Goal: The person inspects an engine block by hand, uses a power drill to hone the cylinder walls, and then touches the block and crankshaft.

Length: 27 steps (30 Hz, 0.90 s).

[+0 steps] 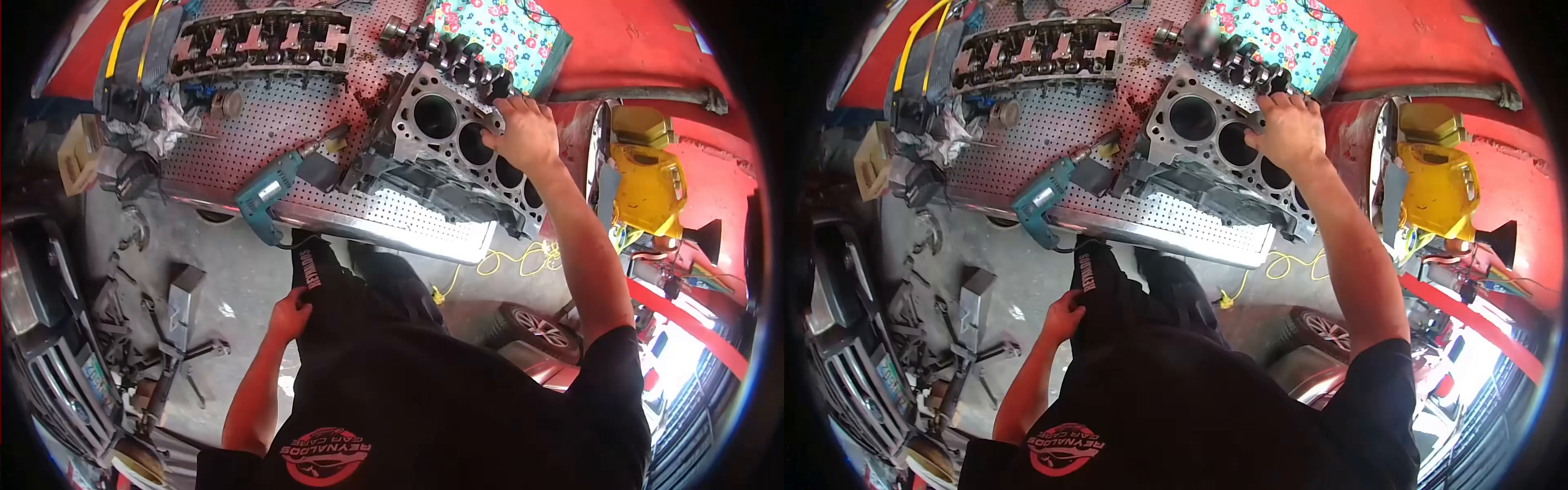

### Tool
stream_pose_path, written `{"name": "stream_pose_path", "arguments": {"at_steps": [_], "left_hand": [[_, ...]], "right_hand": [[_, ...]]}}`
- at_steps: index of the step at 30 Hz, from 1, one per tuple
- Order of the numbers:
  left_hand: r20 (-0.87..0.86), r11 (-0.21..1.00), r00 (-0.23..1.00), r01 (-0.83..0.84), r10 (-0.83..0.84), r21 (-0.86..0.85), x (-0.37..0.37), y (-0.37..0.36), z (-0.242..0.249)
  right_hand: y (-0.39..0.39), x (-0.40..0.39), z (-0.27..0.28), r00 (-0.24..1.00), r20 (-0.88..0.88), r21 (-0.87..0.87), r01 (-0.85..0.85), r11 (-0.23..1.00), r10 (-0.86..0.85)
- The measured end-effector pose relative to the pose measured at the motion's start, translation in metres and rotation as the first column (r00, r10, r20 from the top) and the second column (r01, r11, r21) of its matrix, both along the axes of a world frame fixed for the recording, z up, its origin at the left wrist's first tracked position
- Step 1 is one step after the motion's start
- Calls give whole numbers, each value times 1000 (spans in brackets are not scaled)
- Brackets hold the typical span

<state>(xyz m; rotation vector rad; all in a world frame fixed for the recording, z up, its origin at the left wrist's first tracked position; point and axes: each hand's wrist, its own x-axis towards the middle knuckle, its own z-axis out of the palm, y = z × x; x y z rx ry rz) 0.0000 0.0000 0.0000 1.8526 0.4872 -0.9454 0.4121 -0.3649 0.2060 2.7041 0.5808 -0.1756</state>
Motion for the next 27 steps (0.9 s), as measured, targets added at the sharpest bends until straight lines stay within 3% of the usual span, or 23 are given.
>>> {"name": "stream_pose_path", "arguments": {"at_steps": [2, 3, 5, 8, 13, 14, 18, 21, 25, 26, 27], "left_hand": [[51, 997, 997, -56, 54, 51, -15, -28, -12], [47, 991, 997, -63, 58, 117, -45, -7, -24], [62, 982, 995, -82, 73, 168, -59, -38, -37], [83, 963, 995, -77, 58, 259, -75, -77, -49], [199, 936, 941, -307, 272, 171, -120, -121, -62], [204, 927, 934, -329, 292, 178, -127, -129, -63], [240, 898, 907, -395, 347, 194, -145, -152, -73], [255, 889, 894, -419, 368, 185, -149, -158, -73], [290, 878, 870, -454, 399, 152, -148, -163, -71], [281, 878, 872, -454, 402, 152, -146, -163, -69], [269, 879, 875, -451, 402, 152, -147, -162, -65]], "right_hand": [[-13, 11, 17, 998, -29, -57, -48, 997, 47], [12, -6, -6, 997, -47, -41, -67, 997, 65], [9, -5, -1, 993, -61, -89, -103, 991, 98], [-1, -3, -9, 979, 17, -76, -201, 977, 202], [8, 8, -22, 972, 28, -194, -223, 955, 232], [5, 8, -23, 927, 107, -149, -343, 927, 360], [4, 11, -8, 800, 109, -236, -556, 797, 590], [10, 13, 2, 772, 25, -353, -588, 728, 636], [11, 11, 7, 761, 74, -322, -593, 738, 644], [-3, 20, 3, 787, 134, -117, -591, 798, 603], [-16, 18, 0, 895, 112, -37, -430, 902, 431]]}}
